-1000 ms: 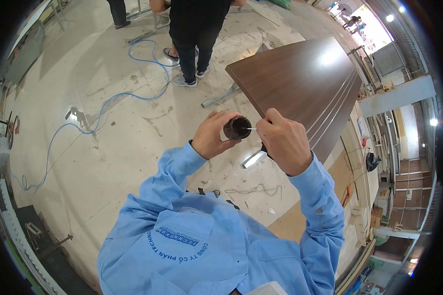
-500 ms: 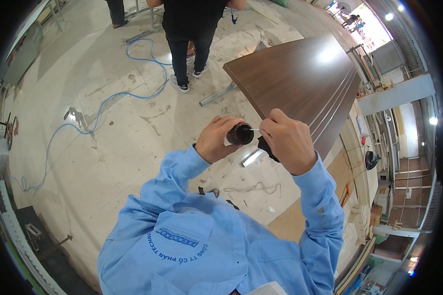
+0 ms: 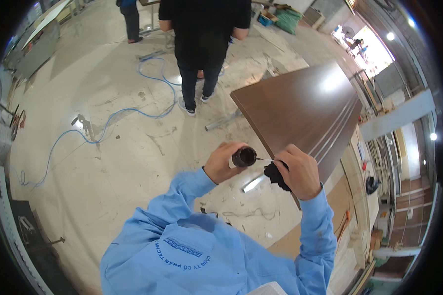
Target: The person wipes the surface of a large wooden table with a black cloth. They repeatedly dip the cloth into a small container held in the other hand and continue wiping the table surface in a workshop environment.
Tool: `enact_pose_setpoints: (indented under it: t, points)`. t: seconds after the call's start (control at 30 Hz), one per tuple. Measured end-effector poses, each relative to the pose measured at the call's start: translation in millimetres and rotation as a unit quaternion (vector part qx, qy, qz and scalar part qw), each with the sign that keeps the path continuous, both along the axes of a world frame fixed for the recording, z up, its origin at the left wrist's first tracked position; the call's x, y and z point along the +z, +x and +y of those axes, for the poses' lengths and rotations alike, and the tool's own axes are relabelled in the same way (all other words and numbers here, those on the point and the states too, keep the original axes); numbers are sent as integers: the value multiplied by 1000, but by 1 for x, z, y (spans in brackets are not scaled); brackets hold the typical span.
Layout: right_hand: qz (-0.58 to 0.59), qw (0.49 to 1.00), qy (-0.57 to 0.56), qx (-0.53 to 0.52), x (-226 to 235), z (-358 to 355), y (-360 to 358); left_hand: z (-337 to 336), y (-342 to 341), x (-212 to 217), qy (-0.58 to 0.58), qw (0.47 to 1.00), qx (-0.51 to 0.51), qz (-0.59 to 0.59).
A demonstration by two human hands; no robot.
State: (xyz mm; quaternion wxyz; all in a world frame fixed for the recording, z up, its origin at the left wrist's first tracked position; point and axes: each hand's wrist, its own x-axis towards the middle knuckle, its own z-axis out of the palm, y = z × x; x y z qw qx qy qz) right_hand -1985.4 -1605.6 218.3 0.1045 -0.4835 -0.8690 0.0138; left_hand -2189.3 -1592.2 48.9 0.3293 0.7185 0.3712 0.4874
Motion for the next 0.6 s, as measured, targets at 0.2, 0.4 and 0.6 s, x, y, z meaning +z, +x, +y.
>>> enact_pose_setpoints:
  t: [0.2, 0.4, 0.6]
  points:
    - [42, 999, -14, -12, -3, -2, 8, 3, 7, -3, 16, 1000, -7, -7]
    - [85, 996, -1, -13, -7, -8, 16, 1, 9, 1, 4, 1000, -5, 2]
    - [75, 996, 22, -32, -13, -13, 24, 3, 12, 6, 18, 1000, -15, 17]
